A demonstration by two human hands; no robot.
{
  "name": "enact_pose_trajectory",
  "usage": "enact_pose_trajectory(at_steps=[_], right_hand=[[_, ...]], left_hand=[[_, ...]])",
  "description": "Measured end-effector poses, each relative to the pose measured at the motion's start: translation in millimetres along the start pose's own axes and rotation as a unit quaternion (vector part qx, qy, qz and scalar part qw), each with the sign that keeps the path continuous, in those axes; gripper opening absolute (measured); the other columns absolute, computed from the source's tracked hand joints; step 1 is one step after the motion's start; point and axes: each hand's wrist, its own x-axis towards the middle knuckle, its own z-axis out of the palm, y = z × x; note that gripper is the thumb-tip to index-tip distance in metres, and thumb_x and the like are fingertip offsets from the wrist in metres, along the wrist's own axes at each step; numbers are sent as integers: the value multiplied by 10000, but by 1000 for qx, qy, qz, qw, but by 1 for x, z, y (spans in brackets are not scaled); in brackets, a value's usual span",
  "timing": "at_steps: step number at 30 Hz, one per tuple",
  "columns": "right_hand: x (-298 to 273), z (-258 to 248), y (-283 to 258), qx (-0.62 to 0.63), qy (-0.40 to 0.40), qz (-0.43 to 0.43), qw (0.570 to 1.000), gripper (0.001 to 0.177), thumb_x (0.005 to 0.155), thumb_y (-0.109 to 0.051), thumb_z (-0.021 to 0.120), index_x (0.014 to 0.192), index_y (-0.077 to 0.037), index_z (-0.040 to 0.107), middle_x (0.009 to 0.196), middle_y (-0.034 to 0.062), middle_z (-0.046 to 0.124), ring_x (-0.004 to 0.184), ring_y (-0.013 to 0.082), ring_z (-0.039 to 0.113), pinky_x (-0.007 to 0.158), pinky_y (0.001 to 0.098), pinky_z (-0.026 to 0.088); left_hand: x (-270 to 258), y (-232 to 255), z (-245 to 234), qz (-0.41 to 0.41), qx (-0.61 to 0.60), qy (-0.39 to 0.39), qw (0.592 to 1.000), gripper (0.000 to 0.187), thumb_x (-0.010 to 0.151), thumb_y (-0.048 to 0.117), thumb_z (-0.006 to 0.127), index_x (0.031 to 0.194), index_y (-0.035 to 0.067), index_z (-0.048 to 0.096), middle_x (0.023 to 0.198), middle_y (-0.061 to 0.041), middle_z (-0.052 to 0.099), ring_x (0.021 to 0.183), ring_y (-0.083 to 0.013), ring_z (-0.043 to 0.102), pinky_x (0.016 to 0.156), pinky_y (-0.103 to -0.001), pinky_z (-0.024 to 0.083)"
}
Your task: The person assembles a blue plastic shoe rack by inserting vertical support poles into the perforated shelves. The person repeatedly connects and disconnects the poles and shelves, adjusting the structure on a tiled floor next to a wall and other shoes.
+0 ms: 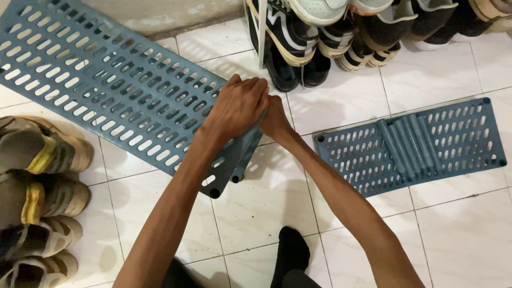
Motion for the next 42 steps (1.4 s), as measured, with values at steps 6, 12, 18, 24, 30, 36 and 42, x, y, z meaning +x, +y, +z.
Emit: enact_pose_trajectory(at_steps=[6,12,18,24,30,36,42], right_hand=[[-5,5,-19,21,64,-48,997,110,893,-29,631,853,66,592,742,141,667,712,133,599,587,347,464],[-13,23,-31,80,164,-21,983,156,974,-110,609,927,37,592,798,108,653,797,108,571,650,336,474],[10,-5,15,-115,-15,-55,992,154,860,-103,727,878,19,634,831,163,690,795,106,624,674,361,488],[26,-42,9,13,-229,29,973,396,811,-32,709,1160,41,539,1028,132,642,953,185,582,801,351,520],[18,-31,2,-7,-183,-42,982,372,822,26,641,1179,53,540,1101,154,658,1062,203,605,891,363,510],[10,-5,-1,7,-37,10,999,66,892,-4,628,899,62,620,806,129,706,768,152,637,621,359,489],[-4,12,-16,83,71,-26,994,89,905,-10,644,863,52,595,773,97,655,769,88,561,609,316,453]], left_hand=[[1,-1,5,4,-1,7,1000,129,989,132,572,915,26,573,838,-157,643,768,-351,615,799,-453,444],[1,-1,0,3,-15,-1,1000,126,980,135,575,920,23,578,850,-164,643,756,-369,595,810,-447,451],[4,-2,2,12,-14,-3,1000,133,992,128,579,934,9,586,866,-167,658,775,-382,593,799,-451,453],[6,-4,3,15,-18,-7,1000,125,986,117,581,941,0,594,870,-171,669,760,-383,593,802,-458,458],[5,-2,2,9,-13,-1,1000,144,992,128,582,915,7,594,859,-172,668,736,-378,586,786,-452,452],[7,-5,1,-2,-3,2,1000,134,977,117,574,894,12,589,822,-169,654,706,-372,593,784,-450,448],[5,-3,4,-8,4,-1,1000,141,985,125,578,891,20,588,804,-164,649,701,-357,608,779,-445,451]])
